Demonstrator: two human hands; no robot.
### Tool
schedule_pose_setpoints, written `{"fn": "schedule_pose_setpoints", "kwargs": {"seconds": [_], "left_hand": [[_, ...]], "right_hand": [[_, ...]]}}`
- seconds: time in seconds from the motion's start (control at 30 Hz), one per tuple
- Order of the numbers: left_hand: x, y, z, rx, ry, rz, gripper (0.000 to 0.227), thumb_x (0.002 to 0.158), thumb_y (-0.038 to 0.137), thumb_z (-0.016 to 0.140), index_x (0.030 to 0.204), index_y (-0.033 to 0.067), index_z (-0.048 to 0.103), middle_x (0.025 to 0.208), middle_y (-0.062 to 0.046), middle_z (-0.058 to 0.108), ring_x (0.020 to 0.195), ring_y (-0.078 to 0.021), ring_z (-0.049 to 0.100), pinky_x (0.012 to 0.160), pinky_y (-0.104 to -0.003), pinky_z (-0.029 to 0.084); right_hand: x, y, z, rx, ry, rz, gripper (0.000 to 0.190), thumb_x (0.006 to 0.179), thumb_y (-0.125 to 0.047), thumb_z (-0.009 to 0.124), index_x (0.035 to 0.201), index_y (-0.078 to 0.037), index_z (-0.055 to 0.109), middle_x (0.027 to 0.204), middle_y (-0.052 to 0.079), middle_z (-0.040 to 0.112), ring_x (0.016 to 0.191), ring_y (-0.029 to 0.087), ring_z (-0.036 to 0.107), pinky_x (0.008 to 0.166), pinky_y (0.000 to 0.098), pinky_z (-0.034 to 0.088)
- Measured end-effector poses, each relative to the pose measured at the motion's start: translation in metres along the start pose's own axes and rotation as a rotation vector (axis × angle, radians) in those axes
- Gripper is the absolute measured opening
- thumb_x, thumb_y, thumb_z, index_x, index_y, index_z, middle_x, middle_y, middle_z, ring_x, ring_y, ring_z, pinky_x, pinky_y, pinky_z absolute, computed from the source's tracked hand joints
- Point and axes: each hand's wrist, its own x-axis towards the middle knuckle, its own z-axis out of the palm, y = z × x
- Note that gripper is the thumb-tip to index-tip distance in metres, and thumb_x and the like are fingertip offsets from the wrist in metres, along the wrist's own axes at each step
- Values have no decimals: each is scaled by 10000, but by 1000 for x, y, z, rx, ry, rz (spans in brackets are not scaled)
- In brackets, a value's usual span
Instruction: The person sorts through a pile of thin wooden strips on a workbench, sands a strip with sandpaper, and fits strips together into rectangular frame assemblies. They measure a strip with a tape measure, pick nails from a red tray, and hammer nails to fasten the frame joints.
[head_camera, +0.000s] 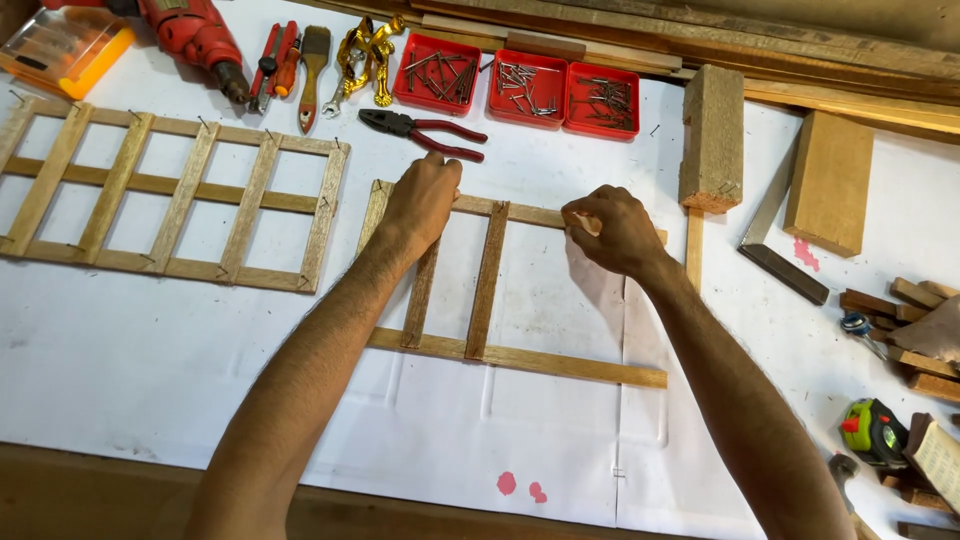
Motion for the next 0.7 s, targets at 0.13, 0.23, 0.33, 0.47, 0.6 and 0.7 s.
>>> {"fn": "schedule_pose_setpoints", "kwargs": {"seconds": [0.13,0.23,0.33,0.47,0.6,0.7], "left_hand": [[12,7,-9,-59,11,-12,134,952,18,680,1034,-88,668,1016,-222,658,938,-285,723,698,-322,642],[17,9,-6,-108,25,-43,133,950,-5,667,1046,-97,664,1031,-226,653,935,-288,720,690,-311,645],[19,8,0,-123,9,-84,137,955,-70,624,1085,-102,654,1035,-239,650,903,-288,720,657,-309,652],[22,1,14,-74,55,-70,206,914,-118,625,1117,-115,656,1042,-269,648,882,-309,712,655,-297,653],[20,3,13,-87,94,-60,231,898,-114,647,1128,-126,659,1049,-283,645,897,-316,707,662,-289,647],[22,-2,25,-144,139,-52,212,907,-112,651,1118,-114,652,1034,-258,641,918,-301,684,694,-308,648]], "right_hand": [[15,11,-4,-9,3,5,197,919,-204,760,1102,-139,789,941,120,729,924,241,662,803,421,585],[22,17,-5,9,19,16,186,924,-197,769,1101,-146,792,935,118,723,915,237,656,784,419,579],[24,19,-4,7,15,15,210,898,-188,784,1105,-148,793,943,115,723,914,234,655,779,414,577],[21,20,-1,11,52,-1,204,912,-176,783,1114,-149,793,942,113,722,931,239,652,786,411,579],[18,18,0,12,59,7,213,908,-174,787,1120,-148,792,956,115,719,937,241,646,796,412,577],[17,15,0,5,39,35,223,905,-182,790,1127,-157,792,956,106,715,939,235,639,795,407,577]]}}
